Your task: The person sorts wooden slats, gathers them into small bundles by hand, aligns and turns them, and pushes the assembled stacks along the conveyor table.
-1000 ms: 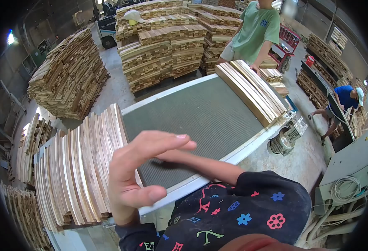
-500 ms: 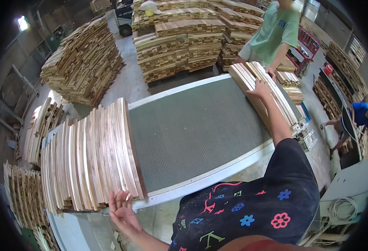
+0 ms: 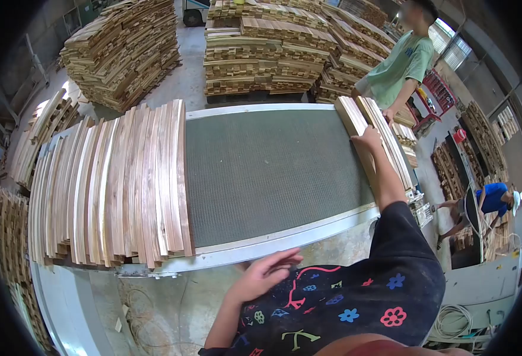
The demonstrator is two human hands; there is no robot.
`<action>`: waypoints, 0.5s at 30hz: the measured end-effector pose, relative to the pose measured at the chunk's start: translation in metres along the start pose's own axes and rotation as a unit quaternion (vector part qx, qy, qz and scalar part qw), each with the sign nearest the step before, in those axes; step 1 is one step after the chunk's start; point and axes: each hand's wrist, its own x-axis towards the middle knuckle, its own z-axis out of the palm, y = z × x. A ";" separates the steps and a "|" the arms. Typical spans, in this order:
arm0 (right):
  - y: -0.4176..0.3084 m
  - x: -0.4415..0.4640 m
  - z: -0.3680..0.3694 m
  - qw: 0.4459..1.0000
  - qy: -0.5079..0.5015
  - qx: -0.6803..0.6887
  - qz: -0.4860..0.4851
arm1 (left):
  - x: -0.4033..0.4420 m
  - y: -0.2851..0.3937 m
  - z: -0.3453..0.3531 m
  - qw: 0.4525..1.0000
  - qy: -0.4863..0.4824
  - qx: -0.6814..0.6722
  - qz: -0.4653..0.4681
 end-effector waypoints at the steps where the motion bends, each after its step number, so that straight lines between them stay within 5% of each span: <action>1: -0.002 -0.018 0.002 1.000 0.010 -0.002 -0.010 | 0.003 -0.003 0.003 0.994 0.005 0.111 0.008; 3: -0.010 -0.073 -0.005 0.999 0.026 -0.017 -0.026 | 0.015 -0.028 0.004 0.985 -0.047 0.164 -0.018; 5: -0.007 -0.136 -0.002 0.994 0.031 0.010 -0.103 | 0.038 -0.070 0.008 0.993 -0.105 0.045 -0.039; 7: -0.019 -0.209 -0.013 0.984 0.016 0.036 -0.171 | 0.070 -0.113 0.015 0.975 -0.189 0.064 -0.099; 9: -0.047 -0.282 -0.030 0.979 0.035 0.036 -0.197 | 0.120 -0.248 0.033 0.950 -0.240 -0.099 -0.175; 10: -0.055 -0.303 -0.030 0.978 0.036 0.046 -0.201 | 0.109 -0.191 0.036 0.934 -0.249 -0.159 -0.200; 12: -0.071 -0.334 -0.030 0.973 0.045 0.073 -0.214 | 0.126 -0.214 0.061 0.830 -0.144 -0.478 -0.250; 15: -0.079 -0.342 -0.020 0.979 0.084 0.071 -0.171 | 0.130 -0.202 0.102 0.784 -0.013 -0.587 -0.204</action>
